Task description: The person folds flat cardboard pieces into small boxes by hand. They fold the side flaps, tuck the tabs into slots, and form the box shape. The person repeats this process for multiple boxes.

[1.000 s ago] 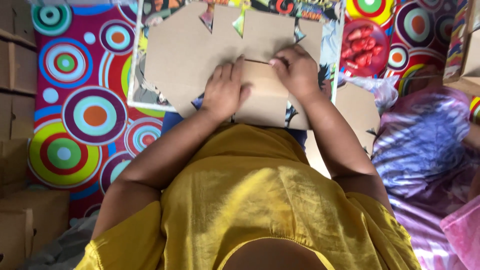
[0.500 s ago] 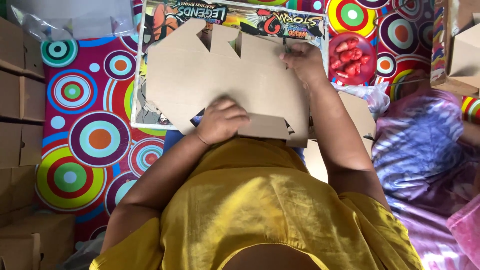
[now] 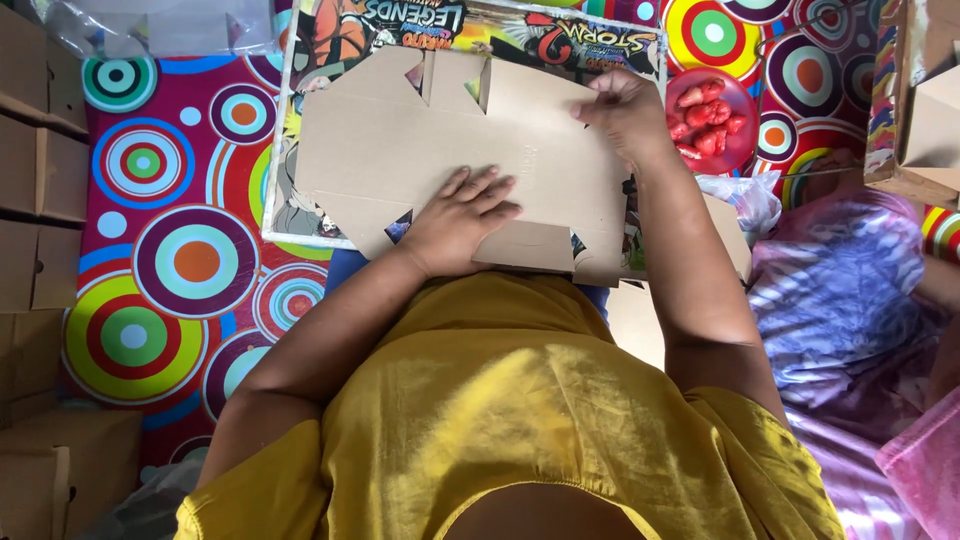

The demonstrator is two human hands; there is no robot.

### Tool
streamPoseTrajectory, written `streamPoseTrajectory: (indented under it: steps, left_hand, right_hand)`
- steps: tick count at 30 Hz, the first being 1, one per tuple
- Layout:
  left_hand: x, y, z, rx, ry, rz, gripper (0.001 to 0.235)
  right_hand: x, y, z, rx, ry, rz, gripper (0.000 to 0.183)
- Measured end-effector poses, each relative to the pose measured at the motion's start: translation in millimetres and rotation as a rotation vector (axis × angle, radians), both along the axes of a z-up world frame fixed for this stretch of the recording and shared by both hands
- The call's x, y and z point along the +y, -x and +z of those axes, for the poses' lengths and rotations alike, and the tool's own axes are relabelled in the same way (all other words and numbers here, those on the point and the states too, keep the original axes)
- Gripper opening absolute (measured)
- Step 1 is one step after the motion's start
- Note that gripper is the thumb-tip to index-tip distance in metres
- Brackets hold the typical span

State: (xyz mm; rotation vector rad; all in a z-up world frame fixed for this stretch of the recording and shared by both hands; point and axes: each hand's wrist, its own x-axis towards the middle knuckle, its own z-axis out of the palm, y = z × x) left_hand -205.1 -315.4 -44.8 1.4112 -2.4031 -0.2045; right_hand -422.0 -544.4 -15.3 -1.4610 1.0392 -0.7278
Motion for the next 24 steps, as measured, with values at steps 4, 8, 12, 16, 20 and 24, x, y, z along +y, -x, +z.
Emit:
streamPoseTrajectory:
  steps: [4, 8, 12, 16, 20, 24]
  left_hand:
    - [-0.1, 0.0, 2.5, 0.006, 0.008, -0.002, 0.084]
    - [-1.4, -0.4, -1.5, 0.013, -0.018, 0.008, 0.082]
    - [2.5, 5.0, 7.5, 0.016, -0.054, 0.059, 0.075]
    - [3.7, 7.2, 5.9, -0.004, -0.098, 0.094, 0.072]
    - [7.1, 7.2, 11.2, 0.064, 0.041, 0.109, 0.069]
    - [4.2, 5.7, 21.4, 0.067, -0.097, 0.198, 0.089]
  right_hand:
    - [-3.8, 3.2, -10.8, 0.163, 0.243, 0.196, 0.032]
    - [16.9, 3.6, 8.5, 0.153, 0.341, 0.342, 0.030]
    - [51.9, 0.9, 26.2, 0.436, 0.626, 0.621, 0.052]
    - [70.3, 0.2, 7.0, 0.879, 0.927, 0.633, 0.060]
    - [69.4, 3.2, 0.2, 0.875, 0.885, 0.599, 0.064]
    - [61.8, 10.8, -5.5, 0.551, 0.778, 0.528, 0.060]
